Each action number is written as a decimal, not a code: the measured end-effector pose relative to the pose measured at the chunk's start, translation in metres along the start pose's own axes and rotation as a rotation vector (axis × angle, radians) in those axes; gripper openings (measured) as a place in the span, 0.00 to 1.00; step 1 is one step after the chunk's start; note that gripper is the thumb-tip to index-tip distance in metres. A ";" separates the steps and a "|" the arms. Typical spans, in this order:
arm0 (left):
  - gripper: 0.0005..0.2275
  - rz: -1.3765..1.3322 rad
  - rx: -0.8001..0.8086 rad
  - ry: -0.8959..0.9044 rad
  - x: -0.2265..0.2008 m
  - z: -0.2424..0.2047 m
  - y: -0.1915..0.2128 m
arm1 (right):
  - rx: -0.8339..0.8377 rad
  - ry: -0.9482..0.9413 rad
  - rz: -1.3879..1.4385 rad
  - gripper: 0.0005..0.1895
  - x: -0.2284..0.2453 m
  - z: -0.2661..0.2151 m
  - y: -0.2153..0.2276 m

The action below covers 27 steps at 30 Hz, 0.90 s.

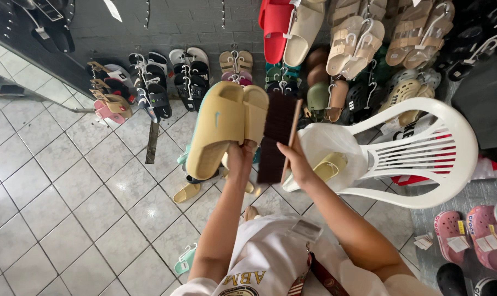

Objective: The person cleans several pairs of sandals with a brush, picking them up from a chair or the floor and brushing the straps, footbeds, and soles before setting them aside.

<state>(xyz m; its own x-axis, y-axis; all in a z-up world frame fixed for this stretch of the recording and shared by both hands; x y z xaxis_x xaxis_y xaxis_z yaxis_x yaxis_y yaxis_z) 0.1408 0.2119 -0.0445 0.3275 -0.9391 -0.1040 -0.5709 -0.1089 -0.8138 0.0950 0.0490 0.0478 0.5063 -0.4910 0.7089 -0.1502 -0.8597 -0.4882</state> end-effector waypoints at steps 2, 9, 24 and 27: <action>0.19 0.312 0.031 -0.241 -0.023 0.000 0.005 | -0.054 0.595 -1.023 0.45 0.090 -0.075 -0.059; 0.25 1.290 -0.236 -0.148 -0.013 -0.157 -0.118 | -0.104 1.205 -1.359 0.23 0.128 -0.036 -0.048; 0.23 1.820 0.336 -0.679 0.002 -0.071 -0.068 | 0.542 1.320 -1.626 0.26 0.071 -0.128 -0.102; 0.22 1.890 0.478 -0.776 0.011 -0.066 -0.079 | 0.151 1.026 -1.510 0.39 0.143 -0.072 -0.062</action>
<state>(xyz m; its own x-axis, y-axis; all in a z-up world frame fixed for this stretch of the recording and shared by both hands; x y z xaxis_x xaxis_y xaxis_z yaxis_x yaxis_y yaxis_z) 0.1399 0.1892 0.0559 -0.0385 0.5332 -0.8451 -0.3556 0.7831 0.5102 0.1157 0.0217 0.2163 -0.5475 0.6690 0.5027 -0.0130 -0.6074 0.7943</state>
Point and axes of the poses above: each hand's wrist, its own z-axis towards the middle knuckle, its own y-axis out of the back of the hand, x = y × z, the point moved 9 cm from there along z, towards the middle knuckle, and after that the axes turned 6 degrees about -x, right-handed, at the moved point
